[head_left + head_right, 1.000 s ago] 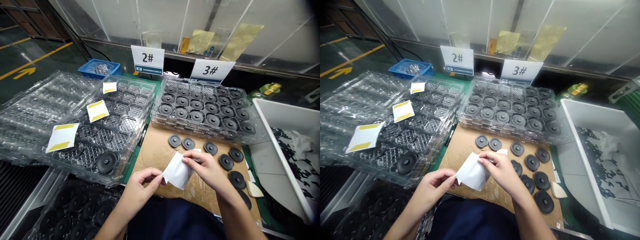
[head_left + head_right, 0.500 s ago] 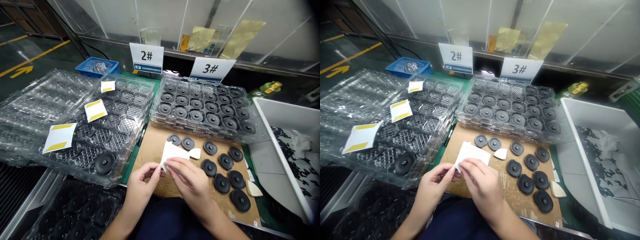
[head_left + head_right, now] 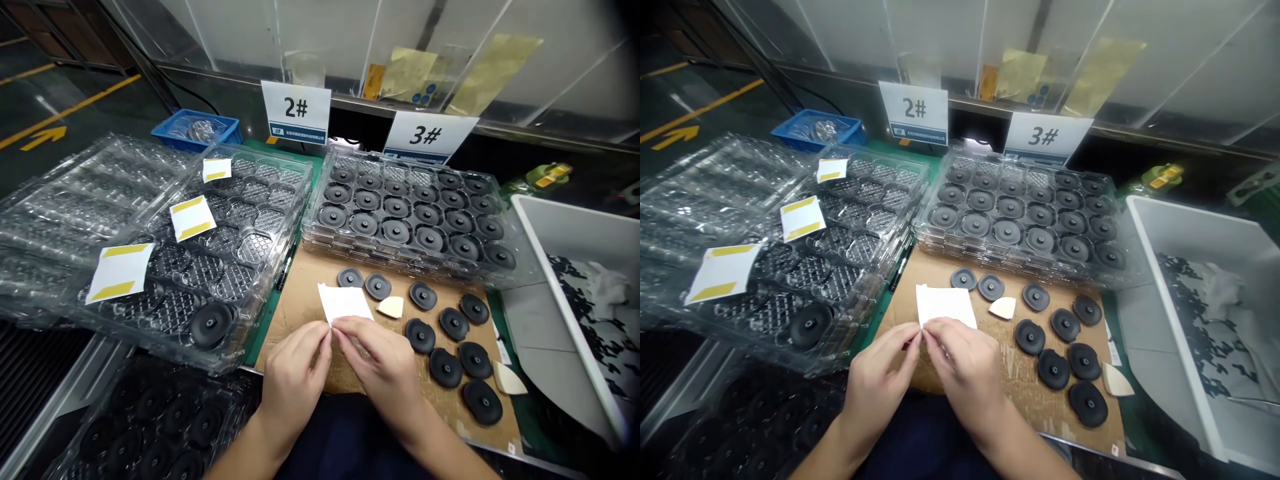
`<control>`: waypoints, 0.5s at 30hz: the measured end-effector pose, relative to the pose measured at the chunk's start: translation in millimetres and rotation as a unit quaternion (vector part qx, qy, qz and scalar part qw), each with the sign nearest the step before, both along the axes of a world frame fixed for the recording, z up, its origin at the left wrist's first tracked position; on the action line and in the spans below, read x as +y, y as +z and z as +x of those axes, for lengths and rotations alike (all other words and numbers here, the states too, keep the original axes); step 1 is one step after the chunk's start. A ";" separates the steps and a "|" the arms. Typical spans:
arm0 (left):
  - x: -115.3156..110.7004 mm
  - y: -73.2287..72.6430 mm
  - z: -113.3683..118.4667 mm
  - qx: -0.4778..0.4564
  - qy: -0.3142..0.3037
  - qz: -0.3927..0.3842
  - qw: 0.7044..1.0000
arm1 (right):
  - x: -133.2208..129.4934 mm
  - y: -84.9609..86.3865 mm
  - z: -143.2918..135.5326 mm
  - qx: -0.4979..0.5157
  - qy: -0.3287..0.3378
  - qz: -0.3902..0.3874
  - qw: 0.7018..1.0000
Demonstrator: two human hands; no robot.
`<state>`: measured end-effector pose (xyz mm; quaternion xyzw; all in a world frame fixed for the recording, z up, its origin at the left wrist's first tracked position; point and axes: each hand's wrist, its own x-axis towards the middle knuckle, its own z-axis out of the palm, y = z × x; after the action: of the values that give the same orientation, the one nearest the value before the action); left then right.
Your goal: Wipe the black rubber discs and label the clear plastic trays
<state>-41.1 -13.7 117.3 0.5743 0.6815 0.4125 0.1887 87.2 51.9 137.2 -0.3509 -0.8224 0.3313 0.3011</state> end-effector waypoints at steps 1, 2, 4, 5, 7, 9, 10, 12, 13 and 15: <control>0.0 -1.2 0.2 0.009 -0.001 0.006 1.000 | 0.1 -0.4 -0.6 -0.002 -0.004 -0.005 1.000; 0.1 -2.1 0.4 0.017 -0.002 0.009 1.000 | 0.3 -0.8 -1.3 -0.003 -0.007 -0.012 1.000; 0.4 -2.6 0.9 0.029 -0.004 0.014 0.999 | 1.0 -1.6 -2.7 0.004 -0.020 -0.028 0.999; 0.6 -2.4 1.0 0.035 -0.004 0.015 0.999 | 1.5 -1.8 -3.4 0.012 -0.027 -0.039 0.999; 0.9 -1.8 1.2 0.043 -0.005 0.015 0.999 | 2.6 -1.8 -4.3 0.029 -0.043 -0.066 0.996; 0.9 -1.4 1.1 0.047 -0.006 0.015 0.999 | 3.3 -1.4 -4.5 0.044 -0.053 -0.097 0.993; 0.7 -1.4 1.0 0.048 -0.005 0.014 0.999 | 3.5 -1.3 -4.3 0.049 -0.055 -0.109 0.991; 0.1 -1.9 0.9 0.052 -0.001 0.018 0.999 | 3.3 -1.1 -3.6 0.056 -0.052 -0.124 0.989; -0.3 -2.4 0.9 0.054 0.001 0.020 0.998 | 3.0 -1.3 -3.2 0.060 -0.048 -0.124 0.989; -0.9 -3.8 1.2 0.062 0.004 0.027 0.998 | 2.0 -1.9 -2.7 0.067 -0.042 -0.114 0.990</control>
<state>-39.9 -14.6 113.5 0.6007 0.6828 0.3955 0.1287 84.5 53.9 135.3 -0.3945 -0.7419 0.4325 0.3270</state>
